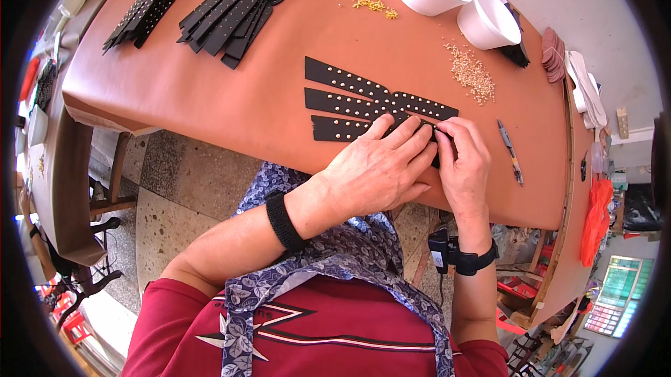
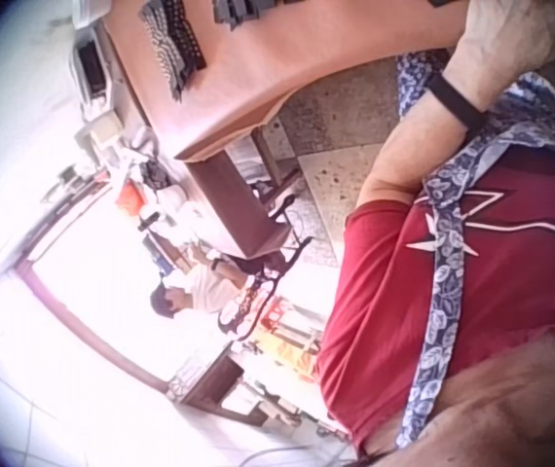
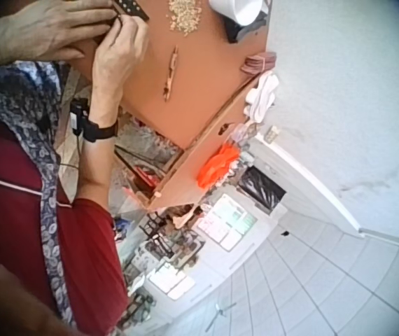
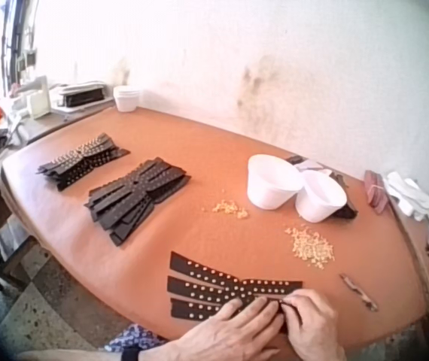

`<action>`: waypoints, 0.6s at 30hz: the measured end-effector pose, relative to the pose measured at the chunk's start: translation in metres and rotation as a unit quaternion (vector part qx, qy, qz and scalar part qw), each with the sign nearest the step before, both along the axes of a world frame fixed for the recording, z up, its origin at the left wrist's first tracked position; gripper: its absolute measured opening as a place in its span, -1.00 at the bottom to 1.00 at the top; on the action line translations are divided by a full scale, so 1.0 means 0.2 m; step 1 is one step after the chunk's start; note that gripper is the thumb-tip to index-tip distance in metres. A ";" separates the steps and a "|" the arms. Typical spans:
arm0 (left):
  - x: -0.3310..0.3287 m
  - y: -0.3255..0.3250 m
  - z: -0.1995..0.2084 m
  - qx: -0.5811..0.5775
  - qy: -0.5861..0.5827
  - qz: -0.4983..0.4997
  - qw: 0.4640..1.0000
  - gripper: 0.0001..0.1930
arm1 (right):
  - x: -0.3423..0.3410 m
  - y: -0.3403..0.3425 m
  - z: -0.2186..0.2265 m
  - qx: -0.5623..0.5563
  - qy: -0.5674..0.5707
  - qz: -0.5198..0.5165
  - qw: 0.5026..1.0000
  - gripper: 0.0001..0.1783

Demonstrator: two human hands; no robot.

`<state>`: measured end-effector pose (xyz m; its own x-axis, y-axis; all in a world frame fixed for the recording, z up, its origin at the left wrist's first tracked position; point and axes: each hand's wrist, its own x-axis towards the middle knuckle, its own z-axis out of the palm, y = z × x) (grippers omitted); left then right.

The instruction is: Manually inserting decorative metal studs into pre-punched holes of black leather shoe straps.

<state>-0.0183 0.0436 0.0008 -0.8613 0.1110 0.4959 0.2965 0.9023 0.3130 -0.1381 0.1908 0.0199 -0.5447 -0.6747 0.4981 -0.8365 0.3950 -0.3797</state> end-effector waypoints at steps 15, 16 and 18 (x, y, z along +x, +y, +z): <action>0.00 0.00 0.00 0.005 -0.009 -0.001 1.000 -0.41 | -0.02 -0.01 0.01 0.010 -0.013 0.003 1.000 -0.90; 0.00 0.00 0.00 0.005 -0.007 0.000 1.000 -0.41 | -0.02 -0.01 0.01 0.010 -0.013 0.003 1.000 -0.90; 0.00 0.00 0.00 0.004 -0.005 0.000 1.000 -0.42 | -0.01 0.00 0.00 -0.005 -0.033 0.000 0.999 -0.90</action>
